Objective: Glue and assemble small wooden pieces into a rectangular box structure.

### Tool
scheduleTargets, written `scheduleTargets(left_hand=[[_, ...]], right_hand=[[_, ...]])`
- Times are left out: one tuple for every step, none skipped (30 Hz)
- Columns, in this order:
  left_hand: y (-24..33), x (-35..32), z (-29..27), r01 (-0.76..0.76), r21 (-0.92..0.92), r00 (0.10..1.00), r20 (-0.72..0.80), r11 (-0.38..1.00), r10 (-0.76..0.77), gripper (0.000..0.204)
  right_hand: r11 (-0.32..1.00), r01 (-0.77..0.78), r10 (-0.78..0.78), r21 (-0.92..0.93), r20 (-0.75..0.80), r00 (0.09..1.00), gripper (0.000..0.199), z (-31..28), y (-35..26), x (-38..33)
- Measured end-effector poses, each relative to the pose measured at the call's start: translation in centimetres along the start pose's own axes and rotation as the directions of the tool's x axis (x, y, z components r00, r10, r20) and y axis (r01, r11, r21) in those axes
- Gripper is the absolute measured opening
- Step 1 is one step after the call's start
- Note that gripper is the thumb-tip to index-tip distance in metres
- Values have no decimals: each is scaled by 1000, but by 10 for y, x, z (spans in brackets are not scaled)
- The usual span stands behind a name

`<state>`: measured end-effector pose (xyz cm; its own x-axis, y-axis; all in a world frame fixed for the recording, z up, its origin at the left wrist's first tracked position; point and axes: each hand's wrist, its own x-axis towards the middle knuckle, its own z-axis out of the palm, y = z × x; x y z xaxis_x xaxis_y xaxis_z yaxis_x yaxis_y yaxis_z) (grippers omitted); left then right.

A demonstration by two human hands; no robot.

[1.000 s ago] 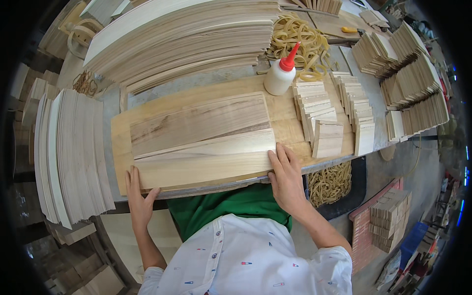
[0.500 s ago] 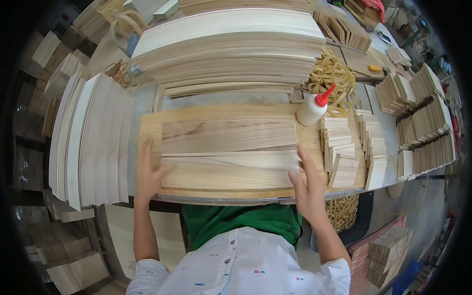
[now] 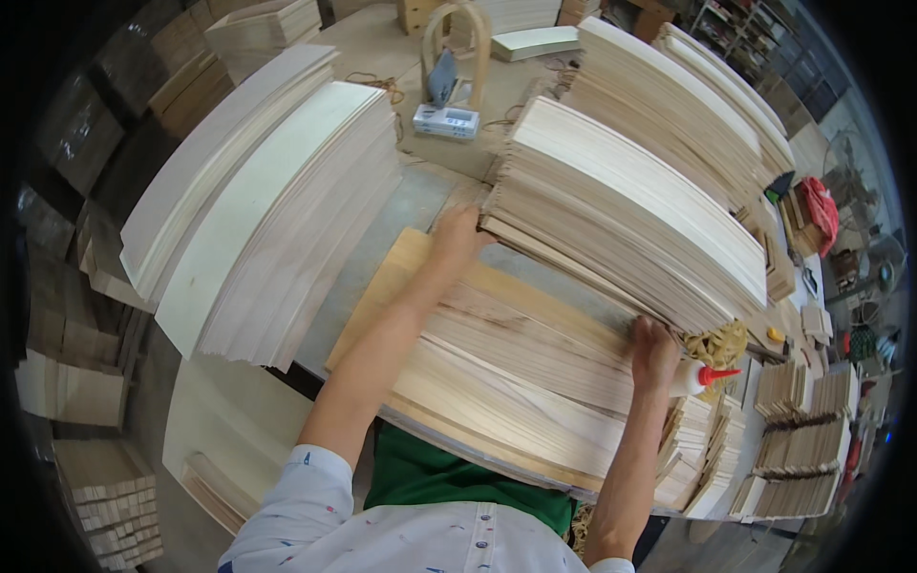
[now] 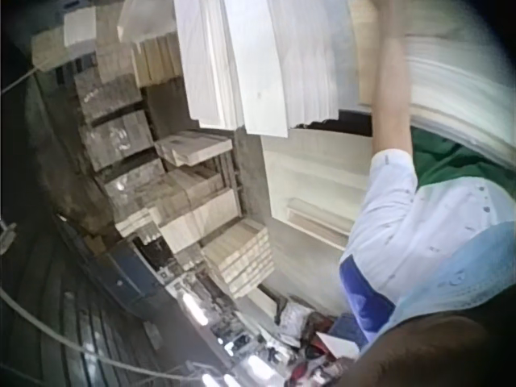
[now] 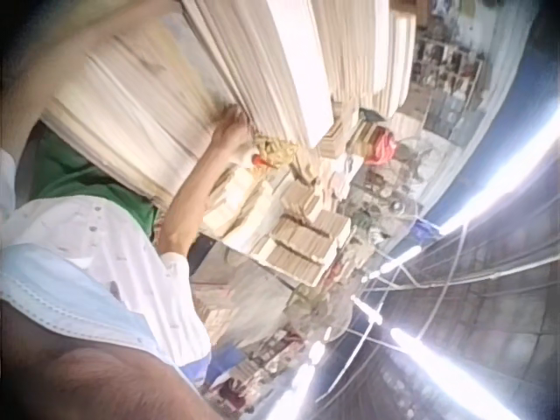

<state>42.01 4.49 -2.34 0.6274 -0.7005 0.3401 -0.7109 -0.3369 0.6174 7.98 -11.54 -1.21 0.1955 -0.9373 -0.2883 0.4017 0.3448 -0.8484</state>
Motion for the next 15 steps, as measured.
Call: scheduleTargets(left_hand=[[1, 2, -2, -1, -75, 1000, 8, 997, 2, 42], [0, 3, -4, -5, -149, 1000, 19, 989, 7, 36], [-3, 4, -2, 0, -149, 1000, 27, 989, 4, 36], [-6, 5, 0, -22, -168, 1000, -12, 985, 20, 32], [-7, 6, 3, -46, -187, 998, -49, 981, 38, 30], [-6, 8, 3, -49, -189, 998, -36, 981, 43, 30], [-7, 10, 2, -49, -192, 999, -8, 980, 48, 29], [-6, 11, 1, -50, -194, 998, 20, 980, 55, 29], [-8, 12, 1, -57, -195, 997, 33, 979, 64, 29], [-9, 11, 1, -39, -139, 998, 36, 989, 44, 29], [-10, 11, 1, -23, -83, 999, 37, 996, 26, 29], [-9, 12, 2, -33, -89, 998, 54, 995, 38, 29], [-8, 13, 3, -47, -83, 998, 29, 995, 50, 29], [-6, 14, 4, -60, -78, 998, 3, 995, 61, 29], [-6, 15, 6, -72, -84, 997, 15, 994, 73, 29]], right_hand=[[1000, 20, -19, -19, 41, 999, 17, -2, -2, -1], [999, 40, -37, -34, 78, 996, 21, -5, -2, 1], [997, 45, -38, -68, 101, 994, 21, -5, -3, 1], [997, 41, -34, -69, 91, 995, 21, -6, -2, 0], [995, 62, -53, -82, 107, 993, 20, -7, -2, 0], [992, 86, -74, -92, 122, 990, 19, -5, -4, -1], [992, 85, -75, -90, 106, 992, 19, -4, -5, -2], [989, 101, -89, -107, 108, 990, 18, -3, -4, -4], [986, 116, -102, -123, 114, 988, 16, 2, -3, -8], [986, 115, -104, -119, 97, 990, 16, 10, -3, -14], [985, 132, -122, -112, 96, 988, 14, 19, -2, -20], [982, 153, -143, -107, 91, 985, 13, 23, -4, -23], [982, 159, -152, -104, 69, 986, 13, 21, -5, -21], [984, 153, -145, -88, 85, 986, 13, 16, -3, -16], [987, 145, -137, -71, 105, 985, 14, 12, -1, -13]])
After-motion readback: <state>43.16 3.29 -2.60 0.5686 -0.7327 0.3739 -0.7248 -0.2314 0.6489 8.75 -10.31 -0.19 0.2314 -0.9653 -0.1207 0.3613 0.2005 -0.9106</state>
